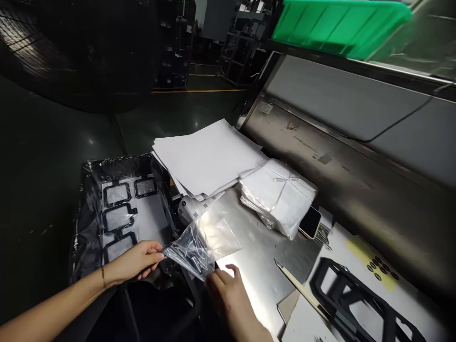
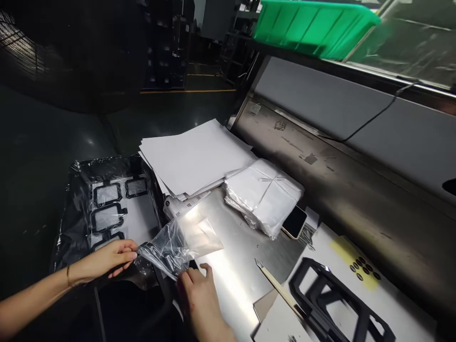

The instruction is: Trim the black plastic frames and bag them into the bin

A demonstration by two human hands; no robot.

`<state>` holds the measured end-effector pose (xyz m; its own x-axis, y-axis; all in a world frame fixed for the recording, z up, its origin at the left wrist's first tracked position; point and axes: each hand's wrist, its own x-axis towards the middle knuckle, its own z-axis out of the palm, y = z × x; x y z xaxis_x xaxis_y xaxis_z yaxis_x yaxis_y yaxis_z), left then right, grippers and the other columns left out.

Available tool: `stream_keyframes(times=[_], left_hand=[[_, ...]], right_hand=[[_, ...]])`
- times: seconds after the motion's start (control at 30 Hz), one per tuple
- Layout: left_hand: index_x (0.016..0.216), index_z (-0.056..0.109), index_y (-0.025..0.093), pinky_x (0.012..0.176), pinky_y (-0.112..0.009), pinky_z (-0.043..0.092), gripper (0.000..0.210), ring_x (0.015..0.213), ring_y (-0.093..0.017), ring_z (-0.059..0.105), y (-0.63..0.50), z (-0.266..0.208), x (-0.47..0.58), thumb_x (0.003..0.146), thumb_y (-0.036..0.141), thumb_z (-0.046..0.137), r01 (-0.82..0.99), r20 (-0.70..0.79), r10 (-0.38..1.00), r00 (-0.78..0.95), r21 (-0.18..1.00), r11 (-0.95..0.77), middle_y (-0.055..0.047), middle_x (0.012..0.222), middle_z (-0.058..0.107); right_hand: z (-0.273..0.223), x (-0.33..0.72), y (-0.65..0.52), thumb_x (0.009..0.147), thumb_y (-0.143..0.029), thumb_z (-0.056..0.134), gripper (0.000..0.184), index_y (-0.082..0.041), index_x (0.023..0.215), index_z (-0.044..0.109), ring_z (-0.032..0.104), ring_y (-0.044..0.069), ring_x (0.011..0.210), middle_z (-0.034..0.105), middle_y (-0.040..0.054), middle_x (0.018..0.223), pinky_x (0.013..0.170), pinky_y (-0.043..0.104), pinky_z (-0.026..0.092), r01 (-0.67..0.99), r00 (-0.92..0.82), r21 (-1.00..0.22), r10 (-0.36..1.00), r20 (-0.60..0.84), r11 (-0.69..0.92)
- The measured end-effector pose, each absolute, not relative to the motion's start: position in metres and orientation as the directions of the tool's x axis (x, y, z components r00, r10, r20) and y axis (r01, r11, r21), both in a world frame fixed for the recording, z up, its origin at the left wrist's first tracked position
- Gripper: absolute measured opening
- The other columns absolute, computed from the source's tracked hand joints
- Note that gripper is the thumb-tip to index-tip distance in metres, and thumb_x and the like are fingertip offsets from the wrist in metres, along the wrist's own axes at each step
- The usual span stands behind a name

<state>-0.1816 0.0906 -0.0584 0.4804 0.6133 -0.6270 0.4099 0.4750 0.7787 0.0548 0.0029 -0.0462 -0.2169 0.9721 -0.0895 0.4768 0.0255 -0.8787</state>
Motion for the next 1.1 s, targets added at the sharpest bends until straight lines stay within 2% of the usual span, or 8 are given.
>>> stream_keyframes(times=[0.1,0.17,0.27,0.4,0.7,0.9,0.97,1.1], left_hand=[[0.090,0.049,0.014,0.037,-0.017,0.032,0.017,0.040,-0.004,0.041,0.097,-0.060,-0.203,0.080,0.027,0.048,0.374,-0.639,0.609,0.470,0.769,0.518,0.006,0.059,0.046],[0.108,0.042,0.016,0.038,-0.018,0.035,0.033,0.041,-0.005,0.044,0.103,-0.061,-0.216,0.078,0.025,0.050,0.343,-0.651,0.589,0.480,0.756,0.557,0.007,0.063,0.047],[0.126,0.023,0.025,0.040,-0.021,0.040,0.060,0.043,-0.007,0.049,0.110,-0.070,-0.232,0.075,0.022,0.054,0.308,-0.676,0.543,0.498,0.723,0.618,0.007,0.066,0.048],[0.100,0.049,0.015,0.037,-0.019,0.038,0.026,0.042,-0.006,0.047,0.108,-0.094,-0.243,0.081,0.032,0.047,0.313,-0.713,0.551,0.433,0.692,0.650,0.005,0.062,0.051],[0.060,0.052,0.012,0.032,-0.018,0.031,0.040,0.032,-0.004,0.040,0.097,-0.118,-0.282,0.083,0.043,0.041,0.403,-0.803,0.524,0.284,0.596,0.695,0.007,0.044,0.048],[0.060,0.055,0.012,0.036,-0.016,0.029,0.038,0.036,-0.005,0.049,0.124,-0.083,-0.307,0.079,0.044,0.047,0.169,-0.766,0.547,0.338,0.621,0.765,0.003,0.045,0.059],[0.073,0.059,0.012,0.042,-0.017,0.035,0.039,0.050,-0.011,0.060,0.123,-0.075,-0.314,0.073,0.050,0.052,0.043,-0.758,0.502,0.418,0.568,0.822,-0.004,0.062,0.067],[0.094,0.058,0.008,0.050,-0.042,0.048,0.090,0.076,-0.038,0.062,0.116,-0.096,-0.310,0.053,0.082,0.028,-0.161,-0.734,0.298,0.610,0.254,0.954,-0.022,0.092,0.065]], right_hand=[[-0.069,0.019,-0.010,0.082,-0.029,0.041,0.022,-0.019,0.072,0.057,0.049,0.013,0.057,0.056,0.0039,0.065,0.056,0.024,0.039,0.437,-0.365,-0.890,0.930,-0.045,0.128],[-0.081,-0.008,-0.011,0.082,-0.032,0.041,0.024,-0.019,0.072,0.059,0.053,0.012,0.054,0.058,0.0027,0.062,0.052,0.021,0.041,0.373,-0.438,-0.914,0.899,-0.019,0.162],[-0.087,-0.044,0.003,0.085,-0.030,0.038,0.026,-0.018,0.094,0.060,0.058,0.016,0.077,0.062,0.0076,0.083,0.070,0.024,0.045,0.335,-0.382,-0.936,0.924,-0.033,0.105],[-0.081,-0.078,0.039,0.087,-0.024,0.036,0.028,-0.023,0.099,0.062,0.058,0.012,0.071,0.062,0.0024,0.077,0.068,0.022,0.045,0.266,-0.379,-0.964,0.916,-0.128,-0.025],[-0.089,-0.078,0.092,0.083,-0.018,0.042,0.025,-0.018,0.091,0.065,0.058,0.018,0.075,0.063,0.0069,0.078,0.069,0.029,0.043,0.363,-0.349,-0.924,0.903,-0.252,-0.117],[-0.061,-0.081,0.157,0.081,-0.016,0.043,0.021,-0.019,0.082,0.063,0.051,0.013,0.067,0.054,0.0038,0.076,0.063,0.025,0.039,0.362,-0.397,-0.932,0.906,-0.149,0.006],[-0.047,-0.086,0.164,0.083,-0.019,0.041,0.020,-0.019,0.080,0.061,0.050,0.012,0.068,0.052,0.0030,0.076,0.063,0.023,0.039,0.324,-0.392,-0.946,0.913,-0.113,0.022],[-0.040,-0.103,0.151,0.087,-0.028,0.038,0.026,-0.019,0.074,0.059,0.052,0.011,0.069,0.053,0.0022,0.073,0.062,0.021,0.039,0.224,-0.441,-0.974,0.894,-0.071,0.033]])
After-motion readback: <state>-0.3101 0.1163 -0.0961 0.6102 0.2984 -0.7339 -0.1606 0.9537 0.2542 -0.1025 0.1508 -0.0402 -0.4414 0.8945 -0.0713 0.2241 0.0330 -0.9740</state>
